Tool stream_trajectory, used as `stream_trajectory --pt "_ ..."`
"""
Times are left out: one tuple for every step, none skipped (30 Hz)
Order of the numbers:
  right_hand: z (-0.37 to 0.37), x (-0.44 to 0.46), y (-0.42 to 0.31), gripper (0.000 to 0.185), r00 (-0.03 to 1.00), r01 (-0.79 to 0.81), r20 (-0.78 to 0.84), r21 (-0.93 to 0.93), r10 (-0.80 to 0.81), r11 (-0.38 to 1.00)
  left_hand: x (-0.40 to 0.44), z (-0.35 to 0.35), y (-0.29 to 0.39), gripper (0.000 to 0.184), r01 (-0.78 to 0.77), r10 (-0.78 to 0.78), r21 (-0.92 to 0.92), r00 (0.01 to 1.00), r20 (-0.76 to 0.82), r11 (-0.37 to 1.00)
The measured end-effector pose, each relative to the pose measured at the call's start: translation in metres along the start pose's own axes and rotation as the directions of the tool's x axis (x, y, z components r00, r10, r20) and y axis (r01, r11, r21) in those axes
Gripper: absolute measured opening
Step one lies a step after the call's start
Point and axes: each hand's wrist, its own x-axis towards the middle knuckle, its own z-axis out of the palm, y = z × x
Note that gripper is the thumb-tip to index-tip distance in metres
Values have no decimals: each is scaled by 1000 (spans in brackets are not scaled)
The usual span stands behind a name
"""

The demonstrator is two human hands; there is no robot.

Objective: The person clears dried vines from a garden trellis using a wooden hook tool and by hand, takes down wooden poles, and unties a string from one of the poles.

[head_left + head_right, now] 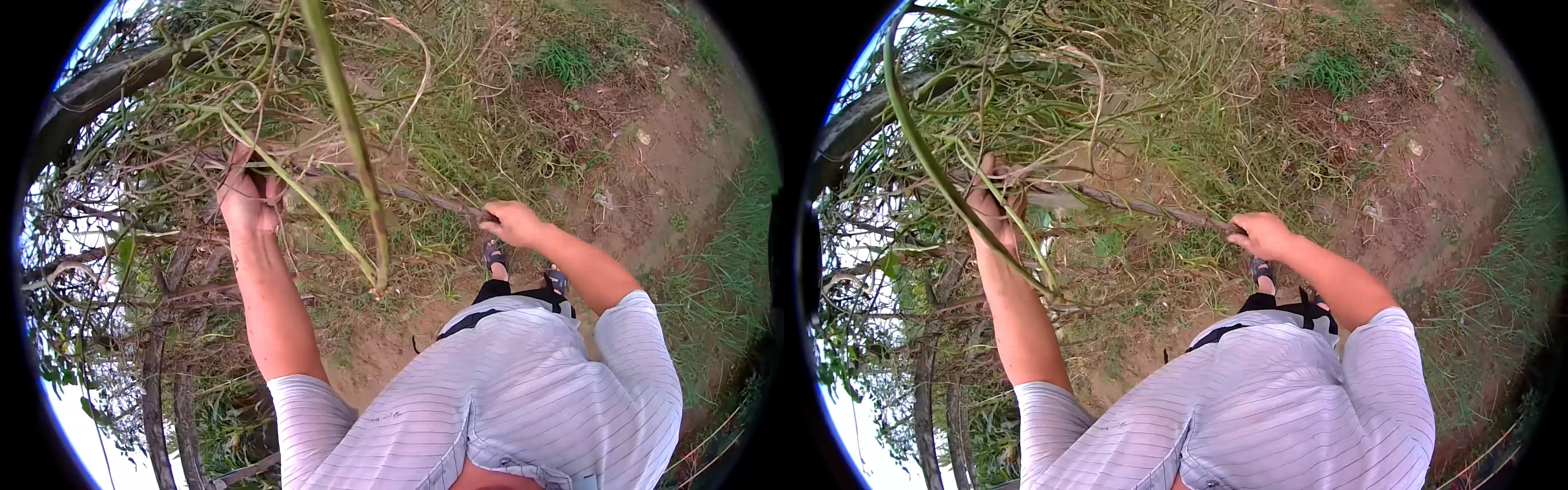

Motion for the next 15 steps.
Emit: stream_trajectory --pt "-4 13 -15 27 1000 19 9 -9 -19 1000 -14 19 0 18 -16 21 66 996 -84 998" --pt "-6 27 -29 29 996 77 -52 -9 -77 997 -26 34 3 19 -24 45 131 985 -165 991" --pt "-7 38 -41 31 985 134 -110 -10 -135 991 -18 16 -2 20 -48 48 -2 994 100 999" --pt "-8 46 -50 31 983 151 -100 -17 -152 988 -18 20 1 23 -74 75 6 996 -43 997" --pt "-10 53 -59 32 989 131 -76 71 -125 989 -18 18 0 24 -70 71 -29 997 41 997" --pt "-12 62 -69 34 993 109 -50 151 -102 983 -20 17 0 25 -67 75 -65 989 125 996" --pt "-20 67 -87 39 990 126 -85 212 -110 969 -25 19 1 27 -78 73 40 991 110 996" --pt "-20 74 -92 39 989 141 -75 201 -128 969 -29 24 -2 26 -94 87 125 994 58 988" --pt "-21 83 -98 39 972 224 -112 187 -205 957 -33 24 -3 26 -70 69 136 998 10 988" --pt "-23 91 -102 40 948 304 -152 169 -280 937 -34 23 -3 25 -45 51 145 998 -33 988" --pt "-22 98 -102 38 945 297 -178 101 -276 950 -35 24 -3 25 -46 49 156 999 -11 987" --pt "-22 103 -109 38 942 304 -178 86 -286 949 -35 24 -3 24 -48 46 165 999 15 985" --pt "-23 108 -115 38 967 225 -174 239 -186 945 -29 20 -7 26 -59 49 165 997 61 985" --pt "-23 113 -120 39 985 137 -155 384 -82 913 -26 19 -11 26 -69 60 147 996 69 987" --pt "-38 110 -148 38 984 130 -157 347 -79 929 -27 20 -12 27 -111 85 230 989 117 967"
